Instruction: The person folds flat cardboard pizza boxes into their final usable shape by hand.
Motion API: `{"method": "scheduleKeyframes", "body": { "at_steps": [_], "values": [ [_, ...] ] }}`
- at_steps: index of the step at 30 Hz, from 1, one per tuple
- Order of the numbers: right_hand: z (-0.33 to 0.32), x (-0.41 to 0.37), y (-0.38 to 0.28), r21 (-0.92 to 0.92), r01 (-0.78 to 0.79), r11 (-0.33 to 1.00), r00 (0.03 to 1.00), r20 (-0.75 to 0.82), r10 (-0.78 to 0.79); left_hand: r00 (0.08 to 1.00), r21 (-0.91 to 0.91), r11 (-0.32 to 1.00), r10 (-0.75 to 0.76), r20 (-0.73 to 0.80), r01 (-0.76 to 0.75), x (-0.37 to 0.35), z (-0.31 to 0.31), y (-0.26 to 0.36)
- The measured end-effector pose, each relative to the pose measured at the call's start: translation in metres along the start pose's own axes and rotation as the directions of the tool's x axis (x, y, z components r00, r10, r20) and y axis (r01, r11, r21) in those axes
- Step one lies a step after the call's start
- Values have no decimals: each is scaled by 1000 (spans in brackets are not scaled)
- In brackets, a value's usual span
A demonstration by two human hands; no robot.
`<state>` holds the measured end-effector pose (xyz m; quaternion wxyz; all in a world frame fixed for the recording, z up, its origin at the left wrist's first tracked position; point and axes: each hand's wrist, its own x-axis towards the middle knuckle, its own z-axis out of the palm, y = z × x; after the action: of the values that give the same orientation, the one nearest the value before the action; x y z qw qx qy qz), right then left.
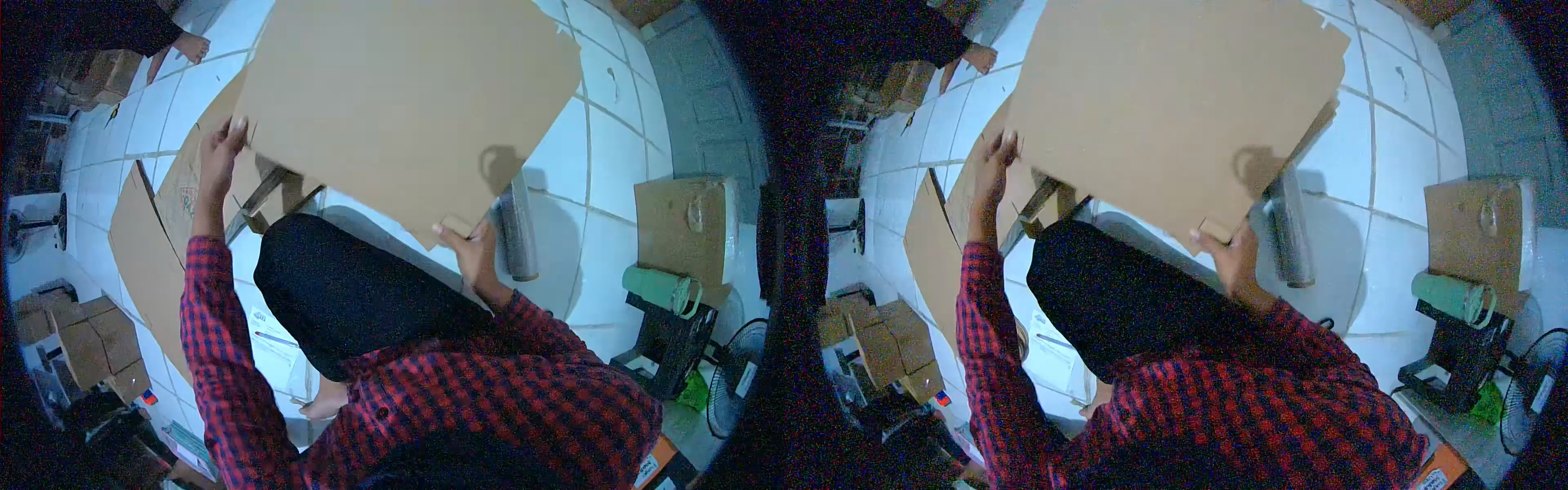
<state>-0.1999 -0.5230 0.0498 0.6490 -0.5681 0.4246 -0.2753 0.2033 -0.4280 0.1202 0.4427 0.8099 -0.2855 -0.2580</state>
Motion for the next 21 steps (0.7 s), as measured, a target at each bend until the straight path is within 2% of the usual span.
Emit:
{"method": "scheduleKeyframes", "body": {
  "at_steps": [2, 3, 4, 5, 6, 8, 10, 11, 13, 14, 15, 16, 17, 18, 19, 20, 21],
  "values": [
    [-5, 7, -2, -43, 0, 999, 999, -47, -2, 983, -170, 971, 180, 36, -171, 23, 26, -6],
    [-7, 11, -3, -69, -76, 995, 995, -70, 71, 983, -167, 972, 177, 40, -168, 32, 37, -9],
    [-8, 15, -4, -93, -150, 984, 985, -95, 141, 985, -79, 982, 171, 8, -170, 39, 48, -12],
    [-7, 17, -2, -94, -150, 984, 986, -94, 141, 985, 8, 986, 169, -26, -169, 45, 57, -16],
    [-5, 17, 0, -94, -135, 986, 983, -135, 122, 985, 8, 986, 169, -28, -169, 52, 64, -19],
    [-3, 18, 2, -95, -116, 989, 980, -170, 99, 981, 245, 955, 185, -62, -165, 63, 72, -24],
    [-9, 19, 2, -177, -307, 935, 949, -124, 288, 974, 314, 928, 224, -33, -203, 77, 75, -25],
    [-9, 17, 6, -179, -304, 936, 951, -112, 287, 966, 377, 894, 258, 9, -242, 83, 78, -24],
    [-11, 13, 16, -271, -417, 868, 909, -139, 393, 939, 396, 858, 342, 36, -328, 96, 89, -23],
    [-12, 13, 15, -228, -483, 846, 875, -82, 477, 955, 351, 892, 295, 28, -286, 101, 98, -21],
    [-9, 11, 24, -235, -474, 849, 879, -72, 470, 955, 352, 892, 297, 15, -283, 102, 101, -19],
    [-4, 9, 41, -100, -308, 946, 943, -167, 289, 937, 420, 849, 350, 6, -320, 102, 105, -15],
    [1, 8, 47, 17, -109, 994, 953, -283, 110, 915, 484, 801, 403, 1, -353, 103, 107, -13],
    [-2, 10, 47, 13, -99, 995, 956, -275, 99, 945, 449, 841, 327, 21, -302, 105, 109, -11],
    [-7, 13, 42, 227, -260, 938, 954, -90, 286, 944, 449, 842, 331, 8, -299, 105, 112, -10],
    [-14, 15, 39, 390, -439, 809, 897, 134, 422, 921, 544, 785, 386, -53, -298, 101, 118, -8],
    [-22, 13, 57, 385, -434, 814, 900, 142, 413, 890, 633, 720, 444, -106, -284, 97, 122, -7]
  ]
}}
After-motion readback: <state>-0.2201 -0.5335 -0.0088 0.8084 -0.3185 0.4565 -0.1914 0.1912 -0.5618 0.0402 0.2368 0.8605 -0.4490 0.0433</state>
